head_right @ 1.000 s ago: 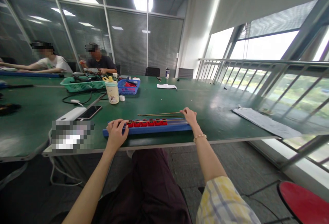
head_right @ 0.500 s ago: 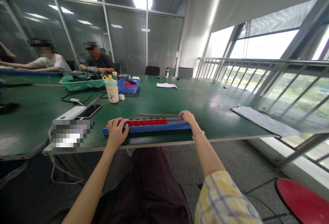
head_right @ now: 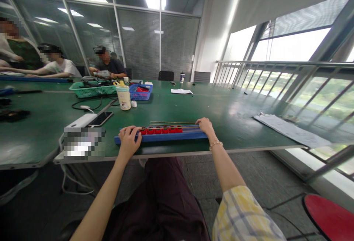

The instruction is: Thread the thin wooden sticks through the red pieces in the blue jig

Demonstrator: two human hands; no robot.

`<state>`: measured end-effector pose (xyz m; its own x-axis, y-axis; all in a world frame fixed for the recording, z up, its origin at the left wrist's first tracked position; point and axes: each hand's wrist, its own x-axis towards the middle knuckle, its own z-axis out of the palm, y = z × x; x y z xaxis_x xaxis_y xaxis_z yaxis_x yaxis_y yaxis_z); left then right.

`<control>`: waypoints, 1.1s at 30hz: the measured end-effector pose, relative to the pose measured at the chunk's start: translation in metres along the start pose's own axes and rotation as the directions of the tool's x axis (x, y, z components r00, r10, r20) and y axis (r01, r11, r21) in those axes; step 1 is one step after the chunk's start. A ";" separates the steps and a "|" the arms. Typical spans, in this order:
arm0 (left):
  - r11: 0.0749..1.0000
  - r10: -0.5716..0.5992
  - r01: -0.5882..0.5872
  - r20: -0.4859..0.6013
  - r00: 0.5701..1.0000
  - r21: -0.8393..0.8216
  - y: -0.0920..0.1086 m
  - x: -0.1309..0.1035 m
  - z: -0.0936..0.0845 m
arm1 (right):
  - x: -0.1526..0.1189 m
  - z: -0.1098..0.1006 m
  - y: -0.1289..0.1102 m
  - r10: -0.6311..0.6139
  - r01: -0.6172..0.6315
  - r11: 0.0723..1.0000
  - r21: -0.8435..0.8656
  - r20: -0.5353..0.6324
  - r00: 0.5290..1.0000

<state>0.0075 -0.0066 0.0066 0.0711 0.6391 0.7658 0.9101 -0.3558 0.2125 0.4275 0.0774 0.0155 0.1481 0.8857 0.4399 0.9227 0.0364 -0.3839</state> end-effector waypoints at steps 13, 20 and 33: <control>1.000 0.005 -0.005 -0.006 1.000 0.013 -0.001 0.000 0.004 | -0.058 0.021 0.001 0.207 -0.064 0.964 0.256 -0.586 0.783; 0.999 0.008 -0.011 -0.097 0.995 -0.036 0.001 0.002 0.002 | -0.057 0.020 -0.007 0.126 0.059 0.958 0.279 -0.602 0.788; 1.000 -0.018 0.017 -0.128 0.992 -0.009 0.000 0.003 0.004 | -0.057 0.024 -0.014 -0.100 0.132 0.990 0.057 -0.385 0.917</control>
<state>0.0091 -0.0018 0.0060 0.0017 0.5526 0.8335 0.9076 -0.3508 0.2308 0.3973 0.0371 -0.0235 0.1803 0.6304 0.7550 0.9124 0.1795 -0.3678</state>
